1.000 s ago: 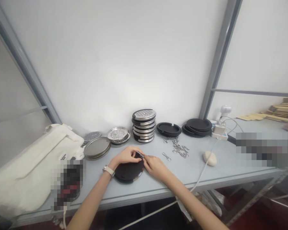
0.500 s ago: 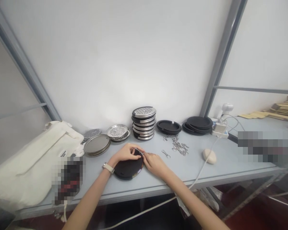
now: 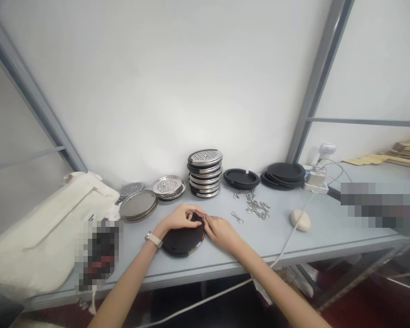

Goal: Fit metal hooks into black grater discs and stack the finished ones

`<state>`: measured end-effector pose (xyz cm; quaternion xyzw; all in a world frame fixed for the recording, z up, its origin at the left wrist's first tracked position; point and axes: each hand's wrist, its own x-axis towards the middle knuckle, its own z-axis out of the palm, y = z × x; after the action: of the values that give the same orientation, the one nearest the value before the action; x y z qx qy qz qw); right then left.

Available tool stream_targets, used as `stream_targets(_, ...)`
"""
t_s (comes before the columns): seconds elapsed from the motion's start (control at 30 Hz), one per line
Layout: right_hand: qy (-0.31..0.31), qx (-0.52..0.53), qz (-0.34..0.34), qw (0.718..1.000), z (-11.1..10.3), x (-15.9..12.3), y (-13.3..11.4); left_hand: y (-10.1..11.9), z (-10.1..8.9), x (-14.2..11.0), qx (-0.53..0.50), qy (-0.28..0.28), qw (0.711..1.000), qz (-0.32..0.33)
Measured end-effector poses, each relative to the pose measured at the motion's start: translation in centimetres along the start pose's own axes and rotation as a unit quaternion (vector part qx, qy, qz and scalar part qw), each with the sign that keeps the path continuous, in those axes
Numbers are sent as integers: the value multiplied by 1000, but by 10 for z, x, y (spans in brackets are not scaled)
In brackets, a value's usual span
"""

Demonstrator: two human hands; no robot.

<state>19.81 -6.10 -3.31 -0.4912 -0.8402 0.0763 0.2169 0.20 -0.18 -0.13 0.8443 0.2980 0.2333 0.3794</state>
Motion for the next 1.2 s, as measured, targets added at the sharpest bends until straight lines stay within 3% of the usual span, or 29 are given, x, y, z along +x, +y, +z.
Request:
stream_targets(0.5,-5,-3,5,1000,-1,-1,-1,1,1,-1,-1,-3,1000,-1)
stream_targets(0.93,10,11,2,1000,-2,-4,-6,15,3,-6,3,12,1000,-13)
stream_targets(1.1,41,40,-2,998,16,-21,-5,22,12,-17,-4,7,998,-57)
stream_targets(1.2,85,22,-38,995,36,-37,2,26,22,-24,7,-4,996,-86)
